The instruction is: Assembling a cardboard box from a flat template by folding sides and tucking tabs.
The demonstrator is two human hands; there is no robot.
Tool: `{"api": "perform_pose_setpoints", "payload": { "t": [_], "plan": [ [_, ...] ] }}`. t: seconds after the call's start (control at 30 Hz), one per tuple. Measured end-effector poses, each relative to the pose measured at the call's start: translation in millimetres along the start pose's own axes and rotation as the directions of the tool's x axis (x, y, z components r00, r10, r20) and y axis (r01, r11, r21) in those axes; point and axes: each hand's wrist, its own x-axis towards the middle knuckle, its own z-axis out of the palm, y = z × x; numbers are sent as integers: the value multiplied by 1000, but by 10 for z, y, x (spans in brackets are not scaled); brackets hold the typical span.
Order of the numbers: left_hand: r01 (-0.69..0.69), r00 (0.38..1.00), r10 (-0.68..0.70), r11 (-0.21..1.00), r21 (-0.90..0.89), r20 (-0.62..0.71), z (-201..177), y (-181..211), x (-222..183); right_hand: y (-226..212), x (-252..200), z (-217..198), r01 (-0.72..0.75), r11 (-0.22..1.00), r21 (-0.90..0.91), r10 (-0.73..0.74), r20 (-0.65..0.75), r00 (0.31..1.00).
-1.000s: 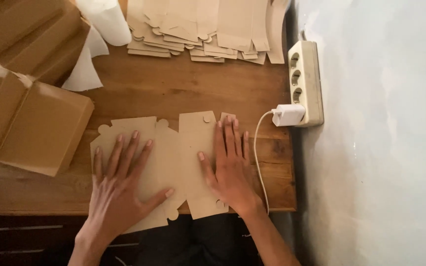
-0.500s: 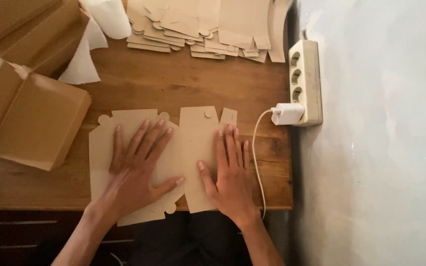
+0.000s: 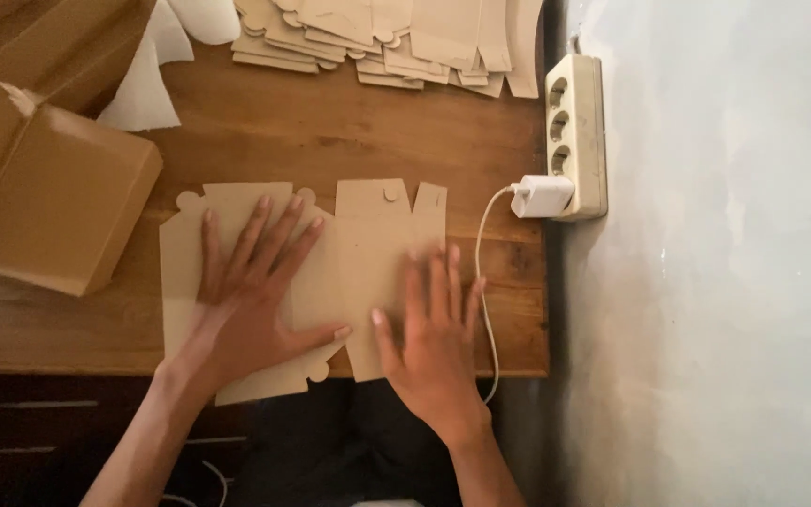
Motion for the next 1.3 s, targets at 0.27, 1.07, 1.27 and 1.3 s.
{"api": "perform_pose_setpoints", "payload": {
  "t": [0.27, 1.07, 1.27, 1.3],
  "plan": [
    [-39, 998, 36, 996, 76, 42, 66, -119, -32, -357, 502, 354, 173, 984, 32, -175, 83, 981],
    [114, 993, -114, 992, 44, -14, -116, 114, -318, 65, -139, 10, 34, 946, 323, 61, -282, 957],
    [-40, 999, 42, 992, 123, -14, 110, 280, -135, 120, -441, 65, -76, 959, 274, 144, -236, 961],
    [-73, 997, 76, 983, 171, -9, 163, 281, -97, 132, -460, 75, -79, 957, 280, 149, -239, 960]
  ]
}}
